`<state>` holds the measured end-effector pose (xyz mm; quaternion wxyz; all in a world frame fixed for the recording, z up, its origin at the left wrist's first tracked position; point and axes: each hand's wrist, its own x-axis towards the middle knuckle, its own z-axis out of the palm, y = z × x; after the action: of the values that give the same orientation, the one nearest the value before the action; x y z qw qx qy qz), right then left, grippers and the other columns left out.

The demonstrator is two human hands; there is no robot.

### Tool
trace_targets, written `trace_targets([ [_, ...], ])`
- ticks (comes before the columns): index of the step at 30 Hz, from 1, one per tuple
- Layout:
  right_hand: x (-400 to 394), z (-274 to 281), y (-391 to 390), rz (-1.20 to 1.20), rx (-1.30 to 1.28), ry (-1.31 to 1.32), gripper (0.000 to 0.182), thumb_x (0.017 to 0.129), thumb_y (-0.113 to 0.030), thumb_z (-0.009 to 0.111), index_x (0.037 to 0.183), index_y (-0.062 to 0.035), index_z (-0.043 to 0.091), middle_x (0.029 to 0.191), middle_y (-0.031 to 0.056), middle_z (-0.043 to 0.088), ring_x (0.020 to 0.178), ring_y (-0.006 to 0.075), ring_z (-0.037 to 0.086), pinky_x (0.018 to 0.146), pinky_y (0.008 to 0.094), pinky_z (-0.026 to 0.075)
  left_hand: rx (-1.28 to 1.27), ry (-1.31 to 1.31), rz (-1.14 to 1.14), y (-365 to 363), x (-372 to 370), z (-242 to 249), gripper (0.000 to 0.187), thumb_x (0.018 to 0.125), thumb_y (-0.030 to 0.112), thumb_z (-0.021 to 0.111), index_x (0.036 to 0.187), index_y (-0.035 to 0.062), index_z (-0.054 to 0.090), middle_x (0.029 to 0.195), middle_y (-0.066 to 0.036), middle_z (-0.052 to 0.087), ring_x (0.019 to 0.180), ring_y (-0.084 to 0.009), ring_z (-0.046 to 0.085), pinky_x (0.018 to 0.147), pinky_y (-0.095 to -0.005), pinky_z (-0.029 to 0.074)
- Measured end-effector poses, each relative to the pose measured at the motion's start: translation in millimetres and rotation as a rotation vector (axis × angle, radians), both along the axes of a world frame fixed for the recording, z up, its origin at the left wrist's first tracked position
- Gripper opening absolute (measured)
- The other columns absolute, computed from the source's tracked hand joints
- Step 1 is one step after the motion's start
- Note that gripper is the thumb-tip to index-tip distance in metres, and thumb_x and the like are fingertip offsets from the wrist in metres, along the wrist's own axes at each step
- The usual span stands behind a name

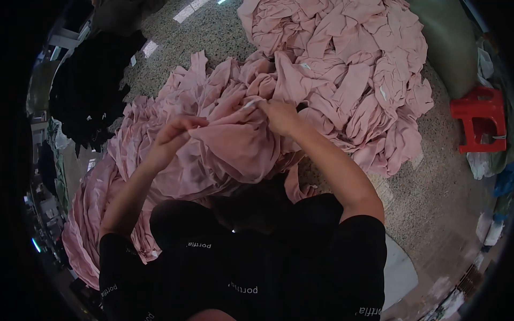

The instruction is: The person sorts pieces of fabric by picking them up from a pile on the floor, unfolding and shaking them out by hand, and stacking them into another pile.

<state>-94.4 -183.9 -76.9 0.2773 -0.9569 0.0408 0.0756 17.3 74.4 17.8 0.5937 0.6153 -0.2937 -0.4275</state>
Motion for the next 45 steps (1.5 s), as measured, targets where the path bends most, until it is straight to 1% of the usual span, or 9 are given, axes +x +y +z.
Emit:
trace_targets([
  [8,-43.1,114.6,-35.1,-0.327,-0.007,-0.775,0.030,0.071,0.012,0.048,0.097,-0.0028,0.052,0.078,0.0124,0.052,0.069,0.0303,0.055,0.062,0.0354,0.044,-0.268,0.342,0.147,7.6,14.7,29.7,0.008,0.089,0.006,0.048,0.096,0.0048,0.048,0.095,-0.006,0.055,0.098,-0.0159,0.053,0.089,-0.0296,0.039],
  [18,-123.8,109.3,-63.0,-0.620,-0.107,-0.737,0.025,0.074,0.010,0.049,0.096,-0.0021,0.051,0.084,0.0126,0.054,0.068,0.0252,0.053,0.063,0.0296,0.043,-0.008,0.022,-0.130,-29.3,-19.6,39.6,0.017,0.088,0.010,0.050,0.104,0.0030,0.045,0.100,-0.007,0.056,0.092,-0.0149,0.054,0.079,-0.0287,0.044],
  [21,-149.2,98.3,-68.9,-0.521,-0.300,-0.236,0.030,0.071,0.004,0.055,0.100,-0.0026,0.050,0.092,0.0142,0.055,0.087,0.0339,0.053,0.077,0.0394,0.042,0.100,-0.546,-0.164,-21.3,-41.0,30.4,0.025,0.083,0.011,0.057,0.104,0.0001,0.049,0.088,-0.010,0.058,0.080,-0.0217,0.059,0.069,-0.0297,0.047],
  [25,-110.6,114.2,-18.3,-0.119,0.118,-0.185,0.036,0.073,-0.005,0.058,0.107,-0.0024,0.049,0.100,0.0164,0.053,0.100,0.0335,0.049,0.086,0.0387,0.039,0.241,-0.492,-0.496,-37.8,-50.3,33.8,0.011,0.080,0.008,0.059,0.087,-0.0012,0.059,0.072,-0.011,0.059,0.070,-0.0240,0.061,0.062,-0.0309,0.047],
  [29,-49.8,140.9,21.6,0.266,0.617,0.059,0.017,0.077,-0.014,0.060,0.083,0.0011,0.055,0.070,0.0116,0.055,0.066,0.0197,0.053,0.061,0.0325,0.042,0.093,-0.252,-0.393,-61.0,-34.1,96.7,0.007,0.080,0.005,0.060,0.082,-0.0016,0.059,0.068,-0.009,0.060,0.066,-0.0160,0.062,0.055,-0.0281,0.046],
  [31,-30.9,175.5,-8.8,0.276,0.640,0.403,0.018,0.081,-0.017,0.063,0.083,-0.0008,0.056,0.065,0.0034,0.051,0.063,0.0111,0.051,0.056,0.0279,0.041,0.215,-0.661,-0.563,-47.9,1.0,120.8,0.005,0.080,0.003,0.058,0.081,-0.0019,0.059,0.067,-0.007,0.060,0.064,-0.0119,0.061,0.053,-0.0246,0.045],
  [33,-18.2,182.1,-46.5,0.317,0.272,0.357,0.022,0.080,-0.023,0.062,0.077,-0.0013,0.056,0.057,0.0041,0.048,0.054,0.0120,0.046,0.051,0.0297,0.038,0.741,-0.652,-0.474,-34.8,34.5,130.4,0.005,0.079,0.003,0.058,0.078,-0.0013,0.059,0.068,-0.009,0.060,0.065,-0.0139,0.061,0.053,-0.0259,0.045],
  [39,69.7,204.8,-92.4,-0.092,-0.560,-0.850,0.016,0.079,-0.019,0.058,0.080,-0.0031,0.057,0.062,0.0105,0.053,0.056,0.0218,0.052,0.053,0.0332,0.040,0.456,-1.429,0.654,56.0,206.6,151.4,0.027,0.078,0.014,0.051,0.101,0.0058,0.063,0.086,-0.013,0.066,0.079,-0.0189,0.063,0.070,-0.0287,0.047],
  [45,91.2,228.1,-24.4,0.040,-0.671,-1.127,0.014,0.072,-0.017,0.058,0.080,-0.0052,0.058,0.070,0.0069,0.056,0.063,0.0192,0.053,0.061,0.0336,0.041,0.320,-1.491,1.104,183.5,174.9,197.3,0.032,0.079,0.010,0.055,0.109,0.0033,0.060,0.094,-0.008,0.066,0.081,-0.0121,0.060,0.073,-0.0240,0.046],
])
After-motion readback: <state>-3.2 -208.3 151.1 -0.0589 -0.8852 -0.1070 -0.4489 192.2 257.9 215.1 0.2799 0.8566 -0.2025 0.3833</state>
